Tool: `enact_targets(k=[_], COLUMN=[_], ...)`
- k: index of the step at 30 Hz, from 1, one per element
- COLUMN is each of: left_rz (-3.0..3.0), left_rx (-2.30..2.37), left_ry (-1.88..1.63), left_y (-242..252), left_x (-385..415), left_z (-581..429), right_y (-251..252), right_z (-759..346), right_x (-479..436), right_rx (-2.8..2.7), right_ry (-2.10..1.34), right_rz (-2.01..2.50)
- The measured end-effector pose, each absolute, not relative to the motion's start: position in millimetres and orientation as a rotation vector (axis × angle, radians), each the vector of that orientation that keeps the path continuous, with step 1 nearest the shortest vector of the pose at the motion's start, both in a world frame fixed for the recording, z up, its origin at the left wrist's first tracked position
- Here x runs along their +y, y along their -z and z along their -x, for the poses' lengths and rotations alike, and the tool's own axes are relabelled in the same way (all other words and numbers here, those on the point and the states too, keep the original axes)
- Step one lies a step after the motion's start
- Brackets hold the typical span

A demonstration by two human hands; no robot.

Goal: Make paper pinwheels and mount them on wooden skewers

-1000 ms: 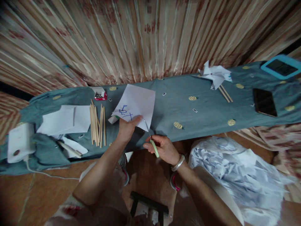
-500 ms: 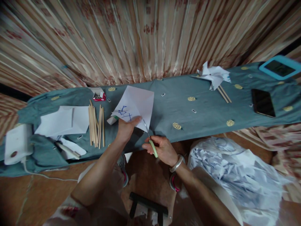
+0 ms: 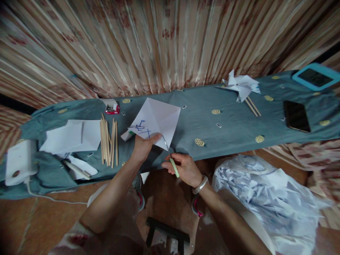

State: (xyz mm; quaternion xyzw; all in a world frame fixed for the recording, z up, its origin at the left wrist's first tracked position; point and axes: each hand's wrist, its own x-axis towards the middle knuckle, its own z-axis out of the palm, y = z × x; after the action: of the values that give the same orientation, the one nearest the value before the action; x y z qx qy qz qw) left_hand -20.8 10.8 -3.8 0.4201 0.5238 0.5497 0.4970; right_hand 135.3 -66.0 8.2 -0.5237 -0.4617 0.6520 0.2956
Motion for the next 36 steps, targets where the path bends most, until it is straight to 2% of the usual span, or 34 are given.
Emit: enact_targets(k=[36], left_rz=[-1.065], left_rx=[1.233], left_ry=[-1.251], left_y=[1.4], left_x=[5.6], left_z=[19.2], right_y=[-6.4], right_z=[-136.7], right_x=[-63.5], right_rx=[-1.226], right_ry=[-1.673], right_rz=[1.425])
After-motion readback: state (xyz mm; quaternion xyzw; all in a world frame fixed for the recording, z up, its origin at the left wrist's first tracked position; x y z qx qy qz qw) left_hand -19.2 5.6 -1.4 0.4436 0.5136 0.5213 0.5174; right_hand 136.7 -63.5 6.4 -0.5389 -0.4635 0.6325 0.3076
